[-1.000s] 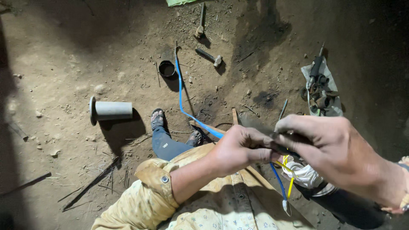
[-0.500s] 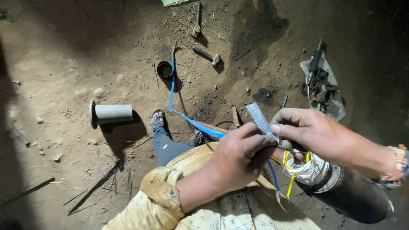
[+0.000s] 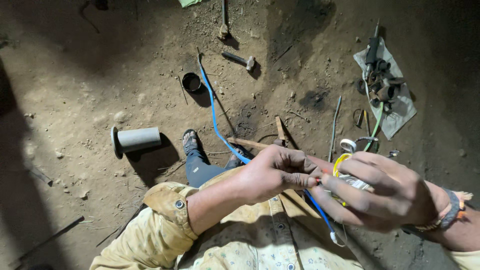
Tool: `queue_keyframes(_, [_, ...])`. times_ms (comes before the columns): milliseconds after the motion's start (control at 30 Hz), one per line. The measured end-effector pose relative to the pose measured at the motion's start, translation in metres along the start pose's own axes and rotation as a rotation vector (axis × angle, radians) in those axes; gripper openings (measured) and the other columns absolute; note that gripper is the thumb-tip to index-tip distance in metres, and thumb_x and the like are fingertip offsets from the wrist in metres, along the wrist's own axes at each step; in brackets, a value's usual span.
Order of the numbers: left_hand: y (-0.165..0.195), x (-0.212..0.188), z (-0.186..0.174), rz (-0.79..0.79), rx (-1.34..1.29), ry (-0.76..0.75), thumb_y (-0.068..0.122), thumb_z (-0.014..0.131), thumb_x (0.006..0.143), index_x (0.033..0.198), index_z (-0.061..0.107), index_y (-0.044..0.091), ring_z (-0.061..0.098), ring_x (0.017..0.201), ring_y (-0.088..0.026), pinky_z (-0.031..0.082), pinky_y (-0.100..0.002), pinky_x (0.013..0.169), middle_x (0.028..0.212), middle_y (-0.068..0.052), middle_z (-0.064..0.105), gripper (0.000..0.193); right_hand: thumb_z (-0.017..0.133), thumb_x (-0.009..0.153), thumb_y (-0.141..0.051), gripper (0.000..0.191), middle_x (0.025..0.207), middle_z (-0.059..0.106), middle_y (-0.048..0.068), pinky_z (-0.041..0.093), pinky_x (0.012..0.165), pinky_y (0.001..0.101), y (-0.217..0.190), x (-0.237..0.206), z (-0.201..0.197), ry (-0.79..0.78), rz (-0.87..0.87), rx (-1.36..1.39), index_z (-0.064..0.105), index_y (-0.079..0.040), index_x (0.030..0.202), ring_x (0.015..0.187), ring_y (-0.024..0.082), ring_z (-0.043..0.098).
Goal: The person sits on the floor of a workshop and works on an electric motor/pump assembly, using a file by hand to file a component and arranging yellow, white and blue wires around the motor windings. They pick up and reposition small parts and the file repeatedly while working on the unit resting on their legs.
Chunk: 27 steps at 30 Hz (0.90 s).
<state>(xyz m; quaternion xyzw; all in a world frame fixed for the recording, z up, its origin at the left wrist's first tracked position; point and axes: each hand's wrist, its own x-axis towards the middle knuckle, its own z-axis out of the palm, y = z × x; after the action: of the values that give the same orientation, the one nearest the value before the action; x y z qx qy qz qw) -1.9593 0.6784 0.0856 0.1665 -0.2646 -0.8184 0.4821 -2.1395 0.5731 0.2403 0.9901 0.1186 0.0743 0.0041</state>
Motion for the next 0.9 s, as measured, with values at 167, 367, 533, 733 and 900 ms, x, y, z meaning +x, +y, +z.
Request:
queue_keyframes(167, [-0.001,0.005,0.01,-0.026,-0.127,0.076,0.0,0.066,0.098,0.122,0.067,-0.004,0.068,0.1,-0.013,0.056,-0.029,0.09,0.112,-0.008,0.073,0.025,0.076,0.088,-0.014,0.019,0.124,0.062,0.004,0.058,0.092,0.0447,-0.009,0.005,-0.011,0.085,0.103,0.084,0.076,-0.011,0.107,0.106,0.028,0.067])
queue_keyframes(367, [0.001,0.005,0.022,0.126,0.036,0.131,-0.003,0.069,0.097,0.105,0.063,-0.001,0.066,0.097,-0.009,0.056,-0.026,0.084,0.107,-0.005,0.07,0.01,0.08,0.081,-0.009,0.023,0.114,0.073,0.009,0.061,0.082,0.0282,-0.025,0.026,-0.017,0.133,0.831,0.288,0.077,-0.006,0.104,0.098,0.015,0.073])
queue_keyframes(533, [0.016,0.003,0.029,0.103,0.214,0.161,-0.002,0.071,0.096,0.099,0.062,-0.002,0.06,0.087,-0.007,0.053,-0.026,0.074,0.093,-0.002,0.06,0.009,0.077,0.082,-0.004,0.018,0.108,0.074,0.009,0.057,0.082,0.0256,-0.011,0.031,-0.017,0.096,1.046,0.436,0.074,-0.002,0.1,0.095,0.014,0.072])
queue_keyframes(733, [0.025,-0.007,0.036,0.446,0.811,0.396,0.008,0.084,0.084,0.091,0.062,0.003,0.062,0.081,-0.023,0.049,-0.033,0.07,0.087,-0.01,0.06,0.023,0.076,0.083,-0.008,0.011,0.092,0.07,0.008,0.053,0.061,0.0246,0.007,0.034,-0.002,-0.061,1.328,0.7,0.075,-0.001,0.091,0.077,0.011,0.067])
queue_keyframes(900, [0.022,-0.007,0.038,0.689,1.074,0.484,0.007,0.077,0.089,0.111,0.063,0.006,0.063,0.089,-0.029,0.05,-0.04,0.076,0.095,-0.01,0.06,0.027,0.078,0.09,-0.017,0.016,0.064,0.067,0.01,0.04,0.042,0.0322,0.023,0.04,0.011,-0.429,1.848,1.001,0.073,-0.003,0.096,0.048,0.015,0.057])
